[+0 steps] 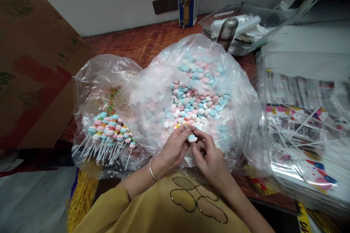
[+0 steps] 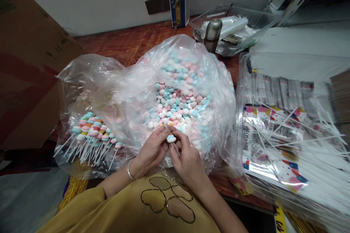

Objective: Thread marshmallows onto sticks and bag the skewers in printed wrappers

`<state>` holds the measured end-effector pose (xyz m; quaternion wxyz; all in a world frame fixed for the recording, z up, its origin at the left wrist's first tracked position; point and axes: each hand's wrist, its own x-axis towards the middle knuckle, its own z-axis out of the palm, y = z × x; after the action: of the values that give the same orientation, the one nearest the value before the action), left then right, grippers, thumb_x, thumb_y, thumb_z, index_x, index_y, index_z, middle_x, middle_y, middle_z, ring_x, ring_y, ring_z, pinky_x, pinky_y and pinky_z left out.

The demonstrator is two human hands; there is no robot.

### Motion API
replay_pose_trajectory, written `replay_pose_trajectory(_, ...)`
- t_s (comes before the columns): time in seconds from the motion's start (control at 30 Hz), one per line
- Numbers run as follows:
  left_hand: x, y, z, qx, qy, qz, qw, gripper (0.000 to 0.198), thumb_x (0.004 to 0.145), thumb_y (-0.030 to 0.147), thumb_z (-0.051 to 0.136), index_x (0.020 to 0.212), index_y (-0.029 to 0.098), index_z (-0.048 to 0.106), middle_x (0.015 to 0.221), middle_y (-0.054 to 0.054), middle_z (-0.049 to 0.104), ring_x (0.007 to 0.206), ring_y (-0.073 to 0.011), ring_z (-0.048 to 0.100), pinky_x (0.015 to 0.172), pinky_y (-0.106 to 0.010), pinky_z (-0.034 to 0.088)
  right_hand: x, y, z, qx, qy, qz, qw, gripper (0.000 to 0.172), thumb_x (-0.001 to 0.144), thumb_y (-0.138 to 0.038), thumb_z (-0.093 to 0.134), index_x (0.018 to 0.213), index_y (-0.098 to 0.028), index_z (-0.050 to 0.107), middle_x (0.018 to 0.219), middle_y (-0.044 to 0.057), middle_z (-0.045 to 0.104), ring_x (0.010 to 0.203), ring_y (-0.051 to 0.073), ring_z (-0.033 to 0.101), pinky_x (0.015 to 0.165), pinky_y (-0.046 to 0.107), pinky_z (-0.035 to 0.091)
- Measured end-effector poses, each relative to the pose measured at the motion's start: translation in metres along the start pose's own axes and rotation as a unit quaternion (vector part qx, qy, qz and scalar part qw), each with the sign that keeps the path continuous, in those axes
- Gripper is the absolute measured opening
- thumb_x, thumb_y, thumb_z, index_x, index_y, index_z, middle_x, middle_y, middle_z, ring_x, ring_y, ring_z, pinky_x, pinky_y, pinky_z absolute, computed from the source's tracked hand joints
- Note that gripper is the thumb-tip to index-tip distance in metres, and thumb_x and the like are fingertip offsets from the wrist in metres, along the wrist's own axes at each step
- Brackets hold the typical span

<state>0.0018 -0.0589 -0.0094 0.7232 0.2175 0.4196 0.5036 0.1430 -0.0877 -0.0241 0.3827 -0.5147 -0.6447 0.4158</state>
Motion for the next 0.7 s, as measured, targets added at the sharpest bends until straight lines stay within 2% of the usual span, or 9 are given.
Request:
replay_pose_trajectory(0.1,0.006,-0.001,0.002,-0.047,0.035,0.034,0.998,0.027,0.084,0.039,0.079,0.092,0.017,0.066,0.094,-0.003,0.067,0.087,-0.015,0.065,0.085,-0.031,0.053,-0.004,0.001,-0.001,-0.063,-0.005,0.008,0.998,0.047,0.098,-0.032,0.053,0.143,-0.018,0.05,0.076,0.002,0.069,0.058,0.019,0.062,0.058,0.028,0.045)
replay_pose_trajectory(0.2,0.008,0.001,0.002,-0.074,0.037,0.042,0.996,0.028,0.086,0.041,0.076,0.093,0.018,0.064,0.095,-0.003,0.066,0.089,-0.0163,0.067,0.088,-0.034,0.054,-0.008,0.005,0.0,-0.133,0.001,-0.017,0.991,0.032,0.101,-0.031,0.048,0.126,-0.018,0.063,0.078,0.007,0.074,0.061,0.022,0.067,0.057,0.029,0.044)
replay_pose_trajectory(0.27,0.006,-0.001,0.005,-0.078,0.03,0.034,0.996,0.03,0.087,0.043,0.076,0.095,0.018,0.061,0.093,-0.003,0.065,0.089,-0.017,0.068,0.087,-0.034,0.054,-0.009,0.006,0.003,-0.177,0.0,-0.048,0.983,0.03,0.101,-0.029,0.045,0.118,-0.019,0.068,0.08,0.009,0.076,0.061,0.023,0.069,0.059,0.03,0.045)
replay_pose_trajectory(0.33,0.002,-0.004,0.01,-0.067,0.031,0.029,0.997,0.033,0.085,0.044,0.077,0.094,0.019,0.058,0.091,-0.002,0.065,0.09,-0.0179,0.068,0.085,-0.033,0.054,-0.008,0.005,0.007,-0.202,0.004,-0.066,0.977,0.031,0.1,-0.027,0.044,0.118,-0.019,0.068,0.082,0.011,0.077,0.061,0.023,0.07,0.061,0.031,0.047)
replay_pose_trajectory(0.53,-0.001,-0.014,0.02,-0.018,0.053,0.034,0.998,0.038,0.085,0.051,0.074,0.093,0.022,0.053,0.09,-0.002,0.064,0.092,-0.0184,0.068,0.08,-0.03,0.054,-0.003,0.002,0.017,-0.165,0.019,-0.036,0.985,0.029,0.101,-0.027,0.04,0.116,-0.023,0.064,0.091,0.011,0.078,0.077,0.026,0.075,0.069,0.033,0.051)
replay_pose_trajectory(0.7,0.003,-0.018,0.017,0.03,0.024,0.018,0.999,0.039,0.087,0.055,0.071,0.091,0.021,0.052,0.092,-0.002,0.066,0.088,-0.0165,0.066,0.077,-0.028,0.053,-0.002,0.008,0.019,-0.078,0.027,0.003,0.997,0.022,0.101,-0.028,0.042,0.107,-0.022,0.062,0.122,0.015,0.074,0.09,0.026,0.075,0.07,0.033,0.052)
